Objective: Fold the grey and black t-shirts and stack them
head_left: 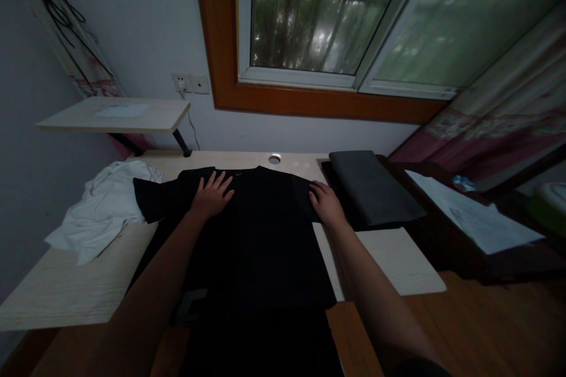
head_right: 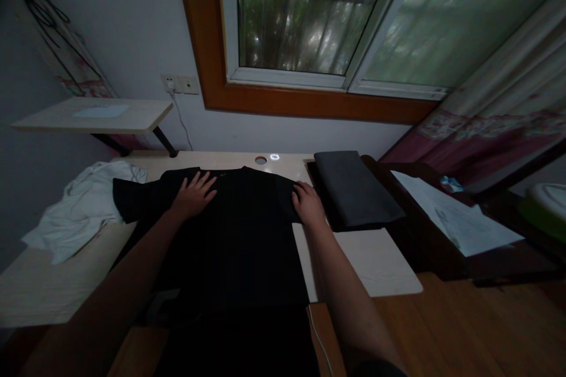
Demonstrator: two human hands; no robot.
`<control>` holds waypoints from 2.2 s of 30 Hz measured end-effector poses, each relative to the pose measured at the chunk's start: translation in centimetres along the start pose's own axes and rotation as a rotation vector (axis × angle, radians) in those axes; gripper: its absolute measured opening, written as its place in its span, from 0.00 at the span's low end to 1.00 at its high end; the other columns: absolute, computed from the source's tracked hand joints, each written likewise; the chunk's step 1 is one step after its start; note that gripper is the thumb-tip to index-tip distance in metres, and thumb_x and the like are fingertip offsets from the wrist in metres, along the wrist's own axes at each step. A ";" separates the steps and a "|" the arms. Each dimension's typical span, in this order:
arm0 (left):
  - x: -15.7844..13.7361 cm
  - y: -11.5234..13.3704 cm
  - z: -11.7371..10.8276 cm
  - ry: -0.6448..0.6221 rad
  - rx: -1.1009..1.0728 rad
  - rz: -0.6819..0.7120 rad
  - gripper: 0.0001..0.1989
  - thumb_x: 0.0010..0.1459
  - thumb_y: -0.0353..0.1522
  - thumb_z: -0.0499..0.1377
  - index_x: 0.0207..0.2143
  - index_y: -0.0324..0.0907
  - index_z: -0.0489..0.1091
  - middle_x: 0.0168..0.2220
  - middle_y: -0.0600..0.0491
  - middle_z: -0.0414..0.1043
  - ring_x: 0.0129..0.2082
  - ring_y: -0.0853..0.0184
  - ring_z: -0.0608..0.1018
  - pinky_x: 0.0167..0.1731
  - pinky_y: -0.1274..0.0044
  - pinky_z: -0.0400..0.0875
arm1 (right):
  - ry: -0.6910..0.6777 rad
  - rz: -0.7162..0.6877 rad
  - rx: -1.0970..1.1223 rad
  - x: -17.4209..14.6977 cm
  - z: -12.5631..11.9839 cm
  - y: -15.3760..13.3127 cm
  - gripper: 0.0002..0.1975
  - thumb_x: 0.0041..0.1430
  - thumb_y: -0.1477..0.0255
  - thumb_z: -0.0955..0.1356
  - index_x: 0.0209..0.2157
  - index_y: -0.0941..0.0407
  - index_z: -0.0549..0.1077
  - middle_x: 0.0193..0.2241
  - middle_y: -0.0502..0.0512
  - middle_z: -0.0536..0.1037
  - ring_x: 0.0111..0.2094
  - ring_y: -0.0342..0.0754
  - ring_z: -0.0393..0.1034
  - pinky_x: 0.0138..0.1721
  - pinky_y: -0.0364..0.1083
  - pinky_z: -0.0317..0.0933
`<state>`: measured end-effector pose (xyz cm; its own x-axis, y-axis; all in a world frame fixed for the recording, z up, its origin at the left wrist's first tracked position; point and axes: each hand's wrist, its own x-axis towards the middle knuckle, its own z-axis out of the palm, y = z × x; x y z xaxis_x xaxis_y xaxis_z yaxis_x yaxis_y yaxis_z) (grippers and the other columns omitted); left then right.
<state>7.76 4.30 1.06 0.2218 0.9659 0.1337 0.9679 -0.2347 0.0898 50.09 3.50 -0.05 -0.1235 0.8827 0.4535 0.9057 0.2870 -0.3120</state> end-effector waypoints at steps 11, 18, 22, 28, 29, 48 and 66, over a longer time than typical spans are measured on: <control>0.0 -1.3 -0.5 -0.042 0.023 -0.028 0.32 0.71 0.49 0.41 0.73 0.52 0.53 0.76 0.53 0.45 0.76 0.50 0.47 0.70 0.47 0.44 | 0.113 0.080 -0.151 -1.0 -1.8 -0.8 0.16 0.65 0.74 0.65 0.52 0.58 0.78 0.50 0.65 0.74 0.49 0.60 0.65 0.54 0.57 0.64; 0.1 -2.3 -0.9 -0.065 0.036 -0.044 0.32 0.71 0.50 0.40 0.73 0.53 0.51 0.76 0.54 0.43 0.76 0.51 0.46 0.70 0.47 0.43 | 0.068 0.128 -0.280 -1.2 -1.4 -1.4 0.20 0.68 0.72 0.64 0.59 0.60 0.72 0.54 0.69 0.70 0.51 0.62 0.64 0.53 0.57 0.62; 0.1 -2.8 -1.0 -0.075 0.040 -0.058 0.32 0.71 0.50 0.40 0.74 0.53 0.51 0.76 0.54 0.43 0.76 0.52 0.46 0.70 0.48 0.43 | 0.093 0.199 -0.308 -1.4 -1.1 -1.5 0.27 0.67 0.65 0.66 0.62 0.64 0.67 0.50 0.72 0.70 0.49 0.63 0.65 0.51 0.57 0.62; 0.0 -3.1 -0.9 -0.052 0.022 -0.053 0.32 0.71 0.49 0.41 0.73 0.52 0.52 0.76 0.54 0.45 0.76 0.51 0.47 0.70 0.47 0.43 | 0.078 0.221 -0.238 -1.4 -0.5 -1.0 0.29 0.66 0.60 0.67 0.63 0.60 0.68 0.45 0.68 0.72 0.45 0.62 0.67 0.49 0.57 0.64; 0.0 -3.1 -0.9 -0.044 0.016 -0.050 0.32 0.71 0.49 0.41 0.73 0.52 0.53 0.76 0.54 0.45 0.76 0.51 0.47 0.70 0.47 0.44 | 0.072 0.213 -0.207 -1.3 -0.5 -0.8 0.28 0.66 0.60 0.67 0.62 0.58 0.69 0.44 0.67 0.73 0.45 0.62 0.67 0.49 0.58 0.64; -0.7 -3.0 -1.0 0.118 0.004 -0.058 0.25 0.69 0.41 0.48 0.66 0.51 0.66 0.71 0.53 0.61 0.72 0.56 0.60 0.70 0.55 0.53 | 0.101 0.201 0.241 -0.9 -1.2 0.0 0.23 0.61 0.65 0.66 0.55 0.57 0.75 0.40 0.60 0.78 0.42 0.57 0.70 0.49 0.55 0.66; -0.7 -3.1 -0.8 0.145 -0.029 -0.013 0.26 0.68 0.38 0.48 0.66 0.51 0.67 0.70 0.53 0.63 0.70 0.58 0.63 0.70 0.57 0.54 | 0.223 0.194 0.319 -0.8 -1.1 -0.4 0.30 0.59 0.62 0.70 0.60 0.58 0.66 0.57 0.69 0.64 0.56 0.59 0.66 0.57 0.57 0.66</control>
<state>4.46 4.28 1.53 0.1878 0.9434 0.2734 0.9663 -0.2274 0.1206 50.25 2.22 0.63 0.1588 0.8396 0.5195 0.7282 0.2556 -0.6359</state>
